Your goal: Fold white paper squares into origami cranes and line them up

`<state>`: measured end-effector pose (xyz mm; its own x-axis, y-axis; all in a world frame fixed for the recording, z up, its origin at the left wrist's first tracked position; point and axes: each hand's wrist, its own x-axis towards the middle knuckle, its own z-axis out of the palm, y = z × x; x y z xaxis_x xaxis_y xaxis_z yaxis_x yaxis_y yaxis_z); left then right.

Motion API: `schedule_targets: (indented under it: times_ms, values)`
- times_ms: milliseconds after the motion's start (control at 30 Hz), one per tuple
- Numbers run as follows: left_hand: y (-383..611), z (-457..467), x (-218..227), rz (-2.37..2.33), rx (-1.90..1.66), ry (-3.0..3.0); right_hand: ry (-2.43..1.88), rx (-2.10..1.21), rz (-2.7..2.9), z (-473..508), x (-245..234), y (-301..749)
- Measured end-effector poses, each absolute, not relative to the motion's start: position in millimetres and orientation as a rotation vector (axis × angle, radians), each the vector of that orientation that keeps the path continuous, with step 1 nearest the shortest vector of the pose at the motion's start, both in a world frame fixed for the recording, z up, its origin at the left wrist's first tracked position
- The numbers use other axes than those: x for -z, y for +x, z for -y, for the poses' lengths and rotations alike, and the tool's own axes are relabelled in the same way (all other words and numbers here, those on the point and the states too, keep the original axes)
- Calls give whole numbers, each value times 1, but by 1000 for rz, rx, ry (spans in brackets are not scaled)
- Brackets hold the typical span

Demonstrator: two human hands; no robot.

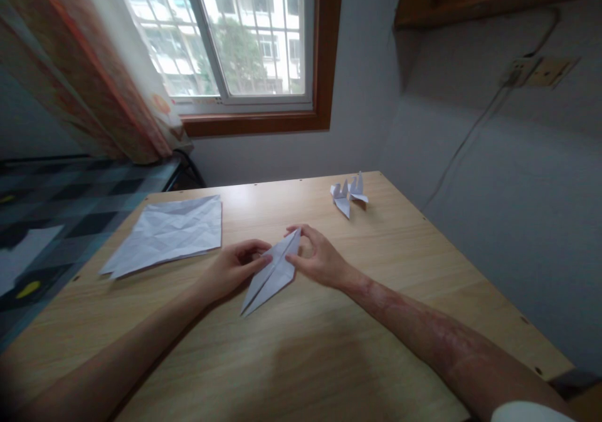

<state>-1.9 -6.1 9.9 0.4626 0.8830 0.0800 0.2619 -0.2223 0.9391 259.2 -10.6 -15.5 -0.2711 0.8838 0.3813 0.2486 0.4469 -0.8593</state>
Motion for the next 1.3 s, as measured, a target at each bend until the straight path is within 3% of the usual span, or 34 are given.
schedule_targets:
  times_ms: [333,867,1300]
  values:
    - [-1,4,4,-1131,-1006,1960,-1012,-583,1939,7,18,259]
    - [-18,3,-19,-718,-601,2409,-759,-380,2375,26,-4,262]
    - [-20,4,-22,-577,-612,2599,-521,-169,2417,16,11,263]
